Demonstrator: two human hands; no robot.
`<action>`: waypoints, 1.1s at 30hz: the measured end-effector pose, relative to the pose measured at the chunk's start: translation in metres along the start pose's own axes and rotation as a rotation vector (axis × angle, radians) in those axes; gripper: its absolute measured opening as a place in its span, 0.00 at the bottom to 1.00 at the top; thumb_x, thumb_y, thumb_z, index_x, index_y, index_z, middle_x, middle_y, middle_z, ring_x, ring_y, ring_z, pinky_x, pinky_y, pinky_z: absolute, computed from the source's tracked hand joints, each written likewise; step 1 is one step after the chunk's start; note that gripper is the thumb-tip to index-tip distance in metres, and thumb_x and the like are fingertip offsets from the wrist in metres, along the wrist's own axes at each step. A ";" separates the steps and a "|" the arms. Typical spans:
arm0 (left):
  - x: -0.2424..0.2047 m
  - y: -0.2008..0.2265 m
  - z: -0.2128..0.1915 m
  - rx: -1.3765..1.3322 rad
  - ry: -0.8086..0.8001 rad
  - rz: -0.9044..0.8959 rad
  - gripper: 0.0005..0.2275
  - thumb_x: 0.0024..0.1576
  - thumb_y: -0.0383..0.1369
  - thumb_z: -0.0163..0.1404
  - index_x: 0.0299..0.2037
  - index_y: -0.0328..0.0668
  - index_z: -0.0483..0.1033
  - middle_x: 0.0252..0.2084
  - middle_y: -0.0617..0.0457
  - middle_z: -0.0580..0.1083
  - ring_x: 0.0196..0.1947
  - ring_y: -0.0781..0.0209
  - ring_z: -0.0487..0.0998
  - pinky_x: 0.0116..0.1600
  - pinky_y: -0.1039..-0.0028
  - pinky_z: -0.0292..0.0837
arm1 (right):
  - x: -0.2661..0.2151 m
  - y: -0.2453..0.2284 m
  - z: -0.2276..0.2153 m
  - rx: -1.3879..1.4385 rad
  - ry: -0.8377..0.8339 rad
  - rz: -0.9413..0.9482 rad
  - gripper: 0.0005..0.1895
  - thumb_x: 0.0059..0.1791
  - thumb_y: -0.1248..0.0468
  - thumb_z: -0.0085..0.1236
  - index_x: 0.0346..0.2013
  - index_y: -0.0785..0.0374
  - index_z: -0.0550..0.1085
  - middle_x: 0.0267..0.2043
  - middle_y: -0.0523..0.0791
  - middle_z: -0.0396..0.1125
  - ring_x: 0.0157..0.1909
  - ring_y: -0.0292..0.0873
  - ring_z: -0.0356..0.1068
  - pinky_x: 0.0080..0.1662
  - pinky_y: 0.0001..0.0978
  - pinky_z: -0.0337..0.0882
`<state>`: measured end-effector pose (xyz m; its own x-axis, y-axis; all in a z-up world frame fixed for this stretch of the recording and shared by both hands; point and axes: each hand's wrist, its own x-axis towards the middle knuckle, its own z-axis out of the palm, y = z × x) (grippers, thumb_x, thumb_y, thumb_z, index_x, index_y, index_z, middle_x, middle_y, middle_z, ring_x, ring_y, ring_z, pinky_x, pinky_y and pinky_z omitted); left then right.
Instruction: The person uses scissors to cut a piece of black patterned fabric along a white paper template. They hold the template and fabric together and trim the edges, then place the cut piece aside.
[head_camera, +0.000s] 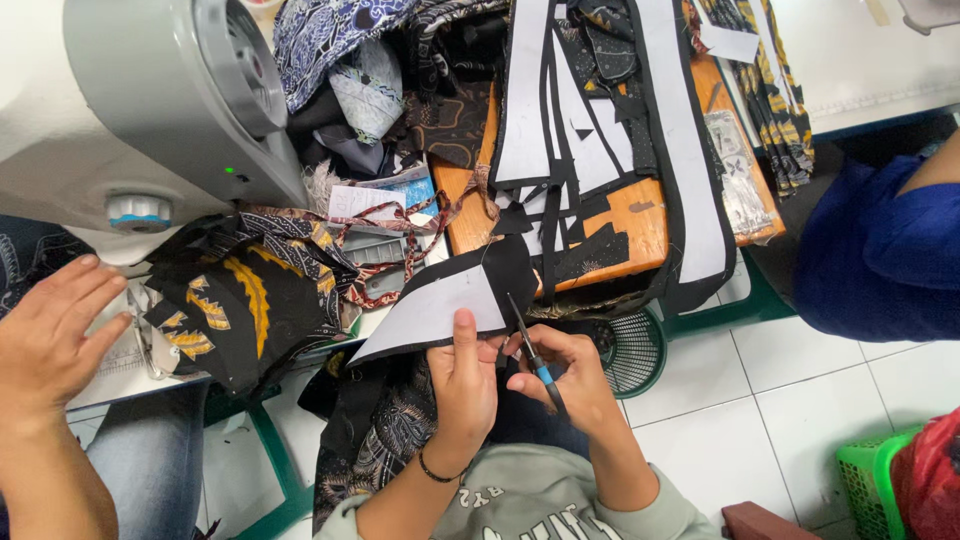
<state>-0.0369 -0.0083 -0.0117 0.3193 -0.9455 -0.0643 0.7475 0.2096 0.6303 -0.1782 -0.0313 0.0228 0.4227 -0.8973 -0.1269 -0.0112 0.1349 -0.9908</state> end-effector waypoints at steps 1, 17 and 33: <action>0.000 0.000 0.001 0.015 0.021 -0.007 0.16 0.69 0.38 0.42 0.45 0.27 0.75 0.45 0.45 0.77 0.42 0.60 0.78 0.49 0.66 0.77 | 0.000 0.001 -0.001 0.000 -0.002 0.007 0.23 0.39 0.57 0.75 0.41 0.68 0.77 0.23 0.38 0.64 0.18 0.28 0.55 0.22 0.22 0.53; -0.001 0.007 -0.003 0.016 0.038 -0.008 0.18 0.71 0.37 0.42 0.40 0.22 0.71 0.43 0.40 0.77 0.40 0.54 0.80 0.49 0.64 0.77 | 0.002 0.000 0.006 -0.085 0.007 -0.044 0.21 0.41 0.57 0.74 0.40 0.67 0.76 0.26 0.37 0.67 0.25 0.27 0.59 0.27 0.22 0.59; 0.035 0.045 -0.004 0.316 0.034 0.173 0.23 0.72 0.38 0.37 0.55 0.11 0.67 0.57 0.34 0.72 0.55 0.48 0.77 0.67 0.57 0.75 | -0.005 -0.020 0.002 -0.308 0.168 -0.025 0.25 0.40 0.52 0.73 0.43 0.64 0.75 0.21 0.39 0.56 0.23 0.30 0.55 0.28 0.26 0.56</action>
<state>0.0101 -0.0311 0.0113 0.4483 -0.8929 0.0424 0.4652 0.2735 0.8419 -0.1781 -0.0290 0.0428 0.2715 -0.9589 -0.0828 -0.2863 0.0016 -0.9582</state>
